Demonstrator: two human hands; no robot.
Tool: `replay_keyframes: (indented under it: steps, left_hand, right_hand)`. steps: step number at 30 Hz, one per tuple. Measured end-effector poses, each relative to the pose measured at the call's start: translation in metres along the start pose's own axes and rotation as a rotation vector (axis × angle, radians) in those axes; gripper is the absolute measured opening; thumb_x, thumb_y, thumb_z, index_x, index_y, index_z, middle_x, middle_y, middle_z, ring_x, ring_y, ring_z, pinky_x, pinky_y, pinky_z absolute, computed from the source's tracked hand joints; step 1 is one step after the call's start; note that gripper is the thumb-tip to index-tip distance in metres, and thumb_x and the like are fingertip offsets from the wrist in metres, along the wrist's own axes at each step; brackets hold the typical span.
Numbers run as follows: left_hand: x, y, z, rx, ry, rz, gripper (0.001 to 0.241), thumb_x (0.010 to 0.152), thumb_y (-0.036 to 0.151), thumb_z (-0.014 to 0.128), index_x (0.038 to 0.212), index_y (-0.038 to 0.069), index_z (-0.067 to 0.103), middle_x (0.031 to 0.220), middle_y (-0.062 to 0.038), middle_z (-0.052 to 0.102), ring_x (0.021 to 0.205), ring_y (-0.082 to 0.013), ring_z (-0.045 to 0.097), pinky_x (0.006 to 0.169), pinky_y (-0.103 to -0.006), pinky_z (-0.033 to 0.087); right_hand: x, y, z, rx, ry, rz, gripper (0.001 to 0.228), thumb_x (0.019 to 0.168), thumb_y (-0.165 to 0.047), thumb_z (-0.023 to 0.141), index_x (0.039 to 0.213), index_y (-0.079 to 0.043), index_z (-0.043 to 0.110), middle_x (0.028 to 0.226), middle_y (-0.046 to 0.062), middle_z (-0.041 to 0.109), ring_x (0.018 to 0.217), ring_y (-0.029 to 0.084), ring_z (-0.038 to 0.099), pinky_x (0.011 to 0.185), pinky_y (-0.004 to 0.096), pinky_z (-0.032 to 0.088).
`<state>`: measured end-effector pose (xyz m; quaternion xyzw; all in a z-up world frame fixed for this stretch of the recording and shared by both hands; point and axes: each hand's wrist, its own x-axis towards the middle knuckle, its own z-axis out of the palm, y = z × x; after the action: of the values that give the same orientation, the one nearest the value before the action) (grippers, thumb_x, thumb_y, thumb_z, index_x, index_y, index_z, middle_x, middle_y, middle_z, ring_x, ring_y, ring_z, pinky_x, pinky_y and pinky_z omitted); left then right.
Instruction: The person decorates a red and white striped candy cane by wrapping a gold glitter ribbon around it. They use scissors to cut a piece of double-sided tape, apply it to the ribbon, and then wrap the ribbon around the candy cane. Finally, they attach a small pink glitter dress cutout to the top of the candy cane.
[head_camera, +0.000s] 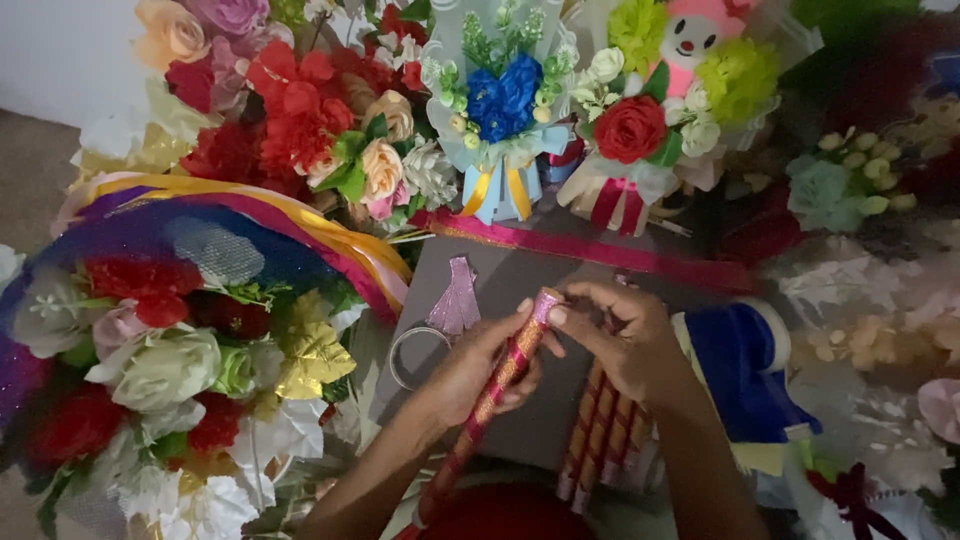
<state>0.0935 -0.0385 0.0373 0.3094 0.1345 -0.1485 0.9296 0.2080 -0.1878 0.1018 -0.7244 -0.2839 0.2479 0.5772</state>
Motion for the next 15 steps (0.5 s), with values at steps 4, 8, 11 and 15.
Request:
replay_keyframes:
  steps: [4,8,11,15]
  left_hand:
    - [-0.003,0.003,0.017,0.386,0.348,0.146,0.060,0.102,0.057,0.057,0.091,-0.001,0.069,0.053,-0.012,0.050,0.035,-0.0150,0.046,0.032,-0.0248,0.038]
    - [0.013,-0.016,0.003,0.366,0.393,0.218,0.059,0.104,0.053,0.060,0.080,0.000,0.068,0.048,-0.005,0.037,0.030,-0.0087,0.030,0.028,-0.0197,0.026]
    - [0.007,-0.009,0.012,0.329,0.432,0.188,0.061,0.102,0.053,0.063,0.075,-0.002,0.064,0.052,-0.004,0.038,0.040,-0.0086,0.033,0.030,-0.0192,0.028]
    - [0.008,-0.008,-0.003,0.338,0.456,0.153,0.058,0.103,0.052,0.060,0.073,0.002,0.060,0.050,-0.002,0.035,0.035,-0.0069,0.031,0.030,-0.0193,0.030]
  right_hand:
    - [0.000,-0.003,-0.001,-0.045,0.029,0.054,0.021,0.089,-0.017,0.078,0.096,0.002,0.082,0.070,0.017,0.075,0.073,0.018,0.064,0.077,0.040,0.056]
    - [-0.001,-0.007,0.003,-0.093,0.040,0.097,0.024,0.087,-0.020,0.080,0.095,0.003,0.082,0.074,0.017,0.075,0.073,0.020,0.065,0.078,0.042,0.056]
    - [0.000,-0.005,0.008,-0.059,0.071,0.152,0.023,0.087,-0.020,0.082,0.091,0.003,0.080,0.078,0.013,0.077,0.079,0.014,0.065,0.081,0.039,0.056]
    - [-0.003,0.015,0.001,-0.049,0.087,0.145,0.017,0.088,-0.015,0.083,0.084,0.000,0.080,0.071,0.009,0.072,0.075,0.012,0.058,0.075,0.031,0.051]
